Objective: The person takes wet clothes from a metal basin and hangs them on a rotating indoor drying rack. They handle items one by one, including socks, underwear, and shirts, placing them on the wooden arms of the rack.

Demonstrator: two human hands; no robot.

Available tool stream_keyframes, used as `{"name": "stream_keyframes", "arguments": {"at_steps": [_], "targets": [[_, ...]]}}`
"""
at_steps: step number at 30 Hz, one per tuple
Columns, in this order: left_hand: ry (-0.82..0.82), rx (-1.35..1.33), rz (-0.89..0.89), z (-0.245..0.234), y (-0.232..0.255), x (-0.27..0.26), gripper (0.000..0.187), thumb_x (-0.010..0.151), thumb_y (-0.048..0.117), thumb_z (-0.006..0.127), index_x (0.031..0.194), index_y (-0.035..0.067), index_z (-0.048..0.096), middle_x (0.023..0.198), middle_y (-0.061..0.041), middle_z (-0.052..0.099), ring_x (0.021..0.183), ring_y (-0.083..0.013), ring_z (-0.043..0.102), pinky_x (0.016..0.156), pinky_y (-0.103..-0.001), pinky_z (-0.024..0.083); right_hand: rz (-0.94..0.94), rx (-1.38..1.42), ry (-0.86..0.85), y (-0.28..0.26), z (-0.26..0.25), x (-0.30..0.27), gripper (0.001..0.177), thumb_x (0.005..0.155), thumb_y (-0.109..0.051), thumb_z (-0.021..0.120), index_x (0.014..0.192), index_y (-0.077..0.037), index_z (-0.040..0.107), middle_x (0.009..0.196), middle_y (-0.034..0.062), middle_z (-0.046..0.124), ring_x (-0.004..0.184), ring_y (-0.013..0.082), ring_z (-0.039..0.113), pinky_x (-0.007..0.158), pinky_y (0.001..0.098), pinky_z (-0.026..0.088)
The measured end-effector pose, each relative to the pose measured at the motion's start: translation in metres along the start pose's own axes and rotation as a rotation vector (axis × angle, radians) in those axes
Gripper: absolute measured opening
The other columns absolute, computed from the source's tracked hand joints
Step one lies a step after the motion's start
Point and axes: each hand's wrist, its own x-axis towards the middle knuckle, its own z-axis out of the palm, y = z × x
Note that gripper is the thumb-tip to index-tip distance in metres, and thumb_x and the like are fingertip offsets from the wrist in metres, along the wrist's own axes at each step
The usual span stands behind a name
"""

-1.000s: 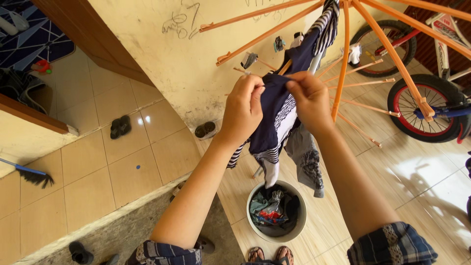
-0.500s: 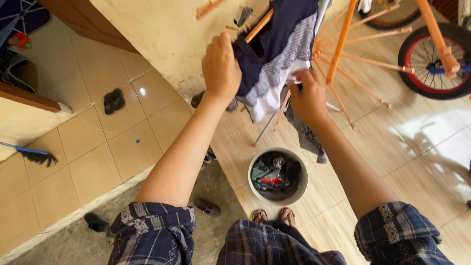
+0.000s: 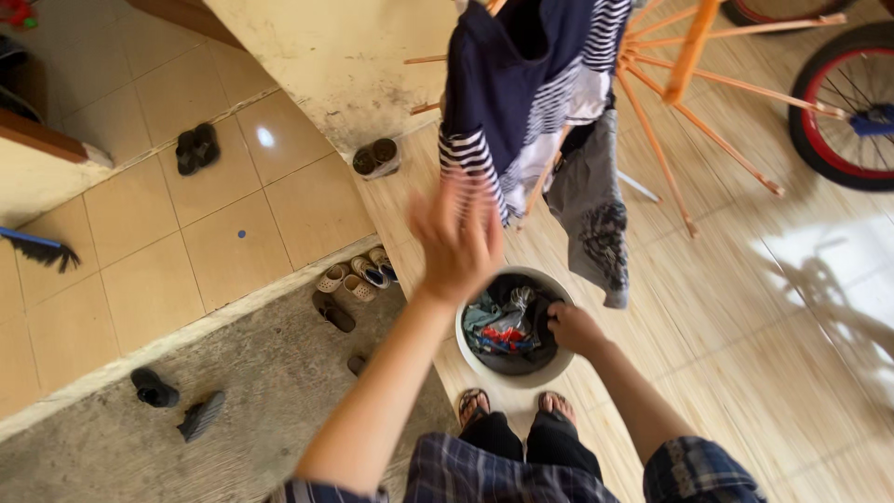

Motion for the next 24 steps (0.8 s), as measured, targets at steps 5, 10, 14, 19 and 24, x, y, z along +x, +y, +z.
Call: {"name": "stream_keyframes", "arguments": {"at_steps": [5, 10, 14, 19, 24], "targets": [[-0.431, -0.317, -0.476, 0.005, 0.041, -0.197, 0.035, 0.089, 0.004, 0.066, 0.123, 0.005, 0.057, 0.127, -0.018, 0.052, 0.119, -0.0351, 0.052, 0.102, -0.052, 0.04, 0.051, -0.401, -0.285, 0.025, 0.084, 0.028, 0.066, 0.089, -0.025, 0.072, 0.149, -0.029, 0.043, 0.142, 0.0179, 0.046, 0.126, 0.039, 0.053, 0.1, 0.0509, 0.049], [-0.495, -0.359, -0.82, 0.018, 0.058, -0.343, 0.032, 0.082, -0.003, 0.069, 0.11, 0.0, 0.054, 0.113, -0.019, 0.056, 0.108, -0.0384, 0.057, 0.091, -0.045, 0.048, -0.181, -0.507, -0.036, 0.032, 0.159, 0.064, 0.071, 0.088, -0.014, 0.066, 0.153, -0.025, 0.038, 0.151, 0.022, 0.038, 0.132, 0.0379, 0.048, 0.102, 0.048, 0.047], [-0.563, -0.381, -1.03, 0.022, 0.062, -0.423, 0.028, 0.084, 0.001, 0.071, 0.109, 0.003, 0.058, 0.109, -0.016, 0.06, 0.096, -0.0322, 0.064, 0.086, -0.04, 0.053, -0.384, -0.721, 0.314, 0.052, 0.205, 0.082, 0.07, 0.078, -0.015, 0.064, 0.145, -0.027, 0.05, 0.157, 0.0215, 0.037, 0.136, 0.0372, 0.04, 0.102, 0.0552, 0.039], [-0.616, -0.305, -1.154, 0.021, 0.064, -0.47, 0.027, 0.086, 0.006, 0.071, 0.111, 0.006, 0.059, 0.109, -0.014, 0.063, 0.093, -0.0318, 0.068, 0.082, -0.04, 0.055, -0.344, -0.527, -0.009, 0.078, 0.205, 0.08, 0.02, 0.09, -0.015, 0.059, 0.107, -0.016, 0.069, 0.129, 0.01, 0.063, 0.136, 0.0291, 0.05, 0.117, 0.0519, 0.036], [-0.77, -0.275, -1.185, 0.013, 0.083, -0.444, 0.036, 0.088, 0.015, 0.074, 0.117, 0.003, 0.057, 0.12, -0.019, 0.061, 0.113, -0.037, 0.061, 0.096, -0.043, 0.05, -0.178, 0.178, 0.176, 0.037, 0.126, 0.03, 0.016, 0.101, -0.018, 0.058, 0.11, -0.008, 0.068, 0.092, 0.0186, 0.073, 0.088, 0.0378, 0.071, 0.076, 0.0449, 0.055]]}}
